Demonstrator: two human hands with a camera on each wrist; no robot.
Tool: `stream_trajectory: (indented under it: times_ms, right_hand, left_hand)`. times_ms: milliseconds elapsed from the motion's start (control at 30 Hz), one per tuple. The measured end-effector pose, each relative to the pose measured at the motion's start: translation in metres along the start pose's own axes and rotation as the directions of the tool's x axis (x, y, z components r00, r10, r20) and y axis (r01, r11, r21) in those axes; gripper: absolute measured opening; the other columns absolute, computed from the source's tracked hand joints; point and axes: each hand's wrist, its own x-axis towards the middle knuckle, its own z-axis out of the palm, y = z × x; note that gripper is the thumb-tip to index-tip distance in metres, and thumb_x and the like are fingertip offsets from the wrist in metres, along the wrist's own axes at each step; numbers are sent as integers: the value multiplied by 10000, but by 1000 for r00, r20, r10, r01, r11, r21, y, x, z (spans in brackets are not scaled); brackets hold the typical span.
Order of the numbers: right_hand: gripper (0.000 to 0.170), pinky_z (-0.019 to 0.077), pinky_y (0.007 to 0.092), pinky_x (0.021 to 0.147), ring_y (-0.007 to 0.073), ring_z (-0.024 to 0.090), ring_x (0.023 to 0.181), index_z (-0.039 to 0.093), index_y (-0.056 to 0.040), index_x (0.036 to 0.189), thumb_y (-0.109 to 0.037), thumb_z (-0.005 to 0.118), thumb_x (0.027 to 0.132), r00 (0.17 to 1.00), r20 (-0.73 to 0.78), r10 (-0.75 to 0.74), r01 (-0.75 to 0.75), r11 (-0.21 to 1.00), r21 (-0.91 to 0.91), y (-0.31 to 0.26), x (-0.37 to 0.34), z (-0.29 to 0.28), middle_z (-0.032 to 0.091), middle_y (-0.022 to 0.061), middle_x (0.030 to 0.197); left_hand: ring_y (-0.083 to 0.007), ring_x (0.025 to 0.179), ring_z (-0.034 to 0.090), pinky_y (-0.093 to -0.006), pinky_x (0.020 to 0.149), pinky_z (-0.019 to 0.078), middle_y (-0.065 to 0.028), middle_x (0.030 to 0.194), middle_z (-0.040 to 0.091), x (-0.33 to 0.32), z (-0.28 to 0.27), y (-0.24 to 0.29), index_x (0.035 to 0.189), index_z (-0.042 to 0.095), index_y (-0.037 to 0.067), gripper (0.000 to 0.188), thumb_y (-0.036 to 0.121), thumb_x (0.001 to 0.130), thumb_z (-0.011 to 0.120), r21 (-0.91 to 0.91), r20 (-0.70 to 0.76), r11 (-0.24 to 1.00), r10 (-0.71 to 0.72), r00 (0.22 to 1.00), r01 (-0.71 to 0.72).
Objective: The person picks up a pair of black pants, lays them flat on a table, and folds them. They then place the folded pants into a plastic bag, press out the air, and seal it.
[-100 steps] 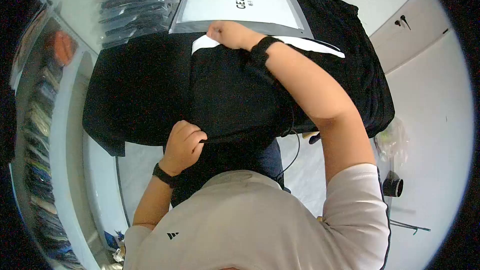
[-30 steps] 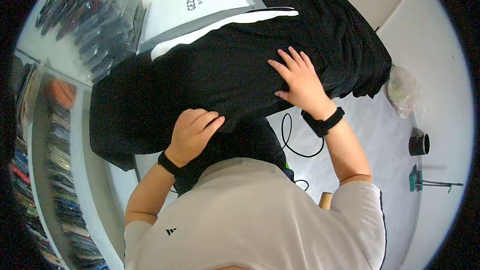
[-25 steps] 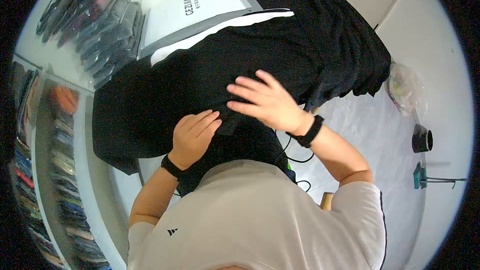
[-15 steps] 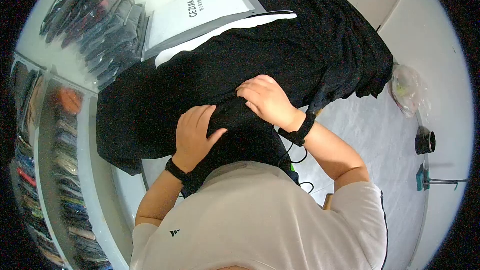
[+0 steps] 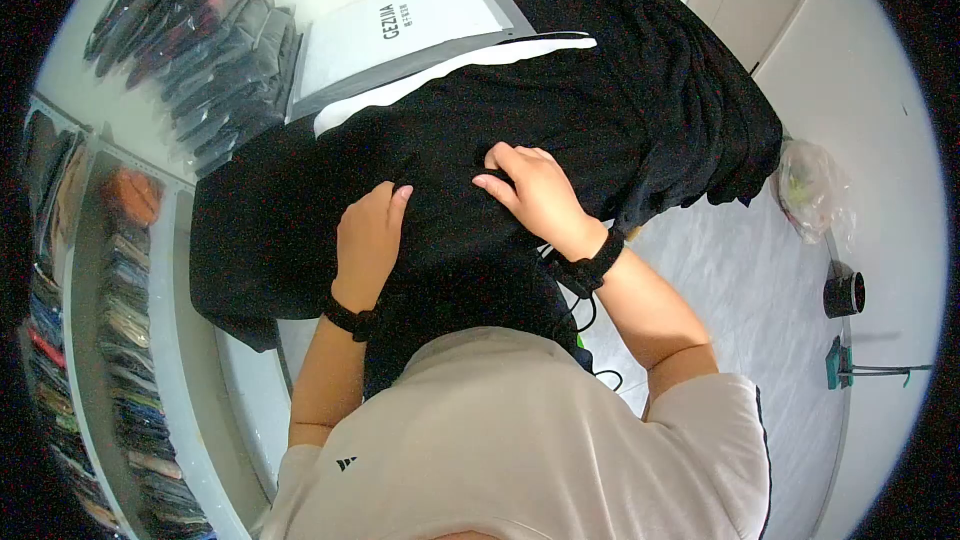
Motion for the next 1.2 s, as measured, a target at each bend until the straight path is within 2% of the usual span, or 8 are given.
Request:
stream_trajectory:
  times_ms: [233,300,367,600,700,900,1033,1200]
  right_hand:
    - [159,447,391,746,279,597,784,576,-88,916,-166,644,796,974,-66,215,-225,947,-228,-30,14,14,615,86,815]
    - [242,425,412,854,253,589,945,592,-107,985,-108,625,745,946,-245,-212,120,932,-342,-42,20,15,624,73,968]
    - [366,347,463,989,239,497,1180,578,-113,1146,-132,587,780,934,26,-357,351,897,-269,-43,16,19,581,59,1192]
    - [443,352,446,968,254,419,1267,548,-109,1230,-307,613,839,973,116,-200,226,932,-285,-39,2,38,515,56,1313]
    - [463,346,447,965,261,419,1271,548,-98,1229,-316,628,829,980,101,-171,193,941,-277,-42,2,41,504,63,1327]
    - [534,327,475,985,282,420,1267,550,-72,1220,-372,663,793,988,59,-143,154,940,-303,-47,2,46,508,91,1314]
    - [661,293,499,1023,313,412,1267,523,-21,1238,-456,670,762,991,53,-125,135,954,-268,-54,0,42,505,133,1305]
    - [743,252,454,1068,305,426,1248,442,9,1304,-444,668,760,999,-13,39,-41,924,-381,-71,5,62,517,139,1280]
  left_hand:
    - [-397,704,608,-476,591,477,-206,735,607,16,7,0,777,531,31,313,280,955,467,-5,121,987,-159,980,161]
    - [-401,706,606,-479,597,477,-208,735,608,20,9,-3,774,530,30,306,274,950,475,-7,128,990,-142,982,144]
    - [-404,708,605,-481,603,476,-210,736,608,23,12,-8,771,529,28,299,268,945,484,-9,137,992,-124,983,127]
    - [-351,948,561,-429,795,450,-185,968,602,6,-31,-43,1055,586,-20,359,269,845,628,-78,-121,979,-197,973,188]
    - [-266,820,598,-349,754,472,-161,924,605,-3,-36,-84,1174,531,-58,492,328,879,605,-314,281,750,-512,812,582]
    - [-170,797,624,-268,736,489,-60,867,643,12,-44,-87,1036,591,-44,324,243,886,606,-678,641,166,-345,686,716]
    - [-154,827,633,-280,728,508,-60,902,654,20,-42,-71,939,616,14,154,156,883,590,-846,530,-46,-184,828,532]
    - [-109,720,634,-245,623,521,-38,861,662,49,-46,-52,852,615,54,65,78,874,560,-806,592,-198,-232,772,558]
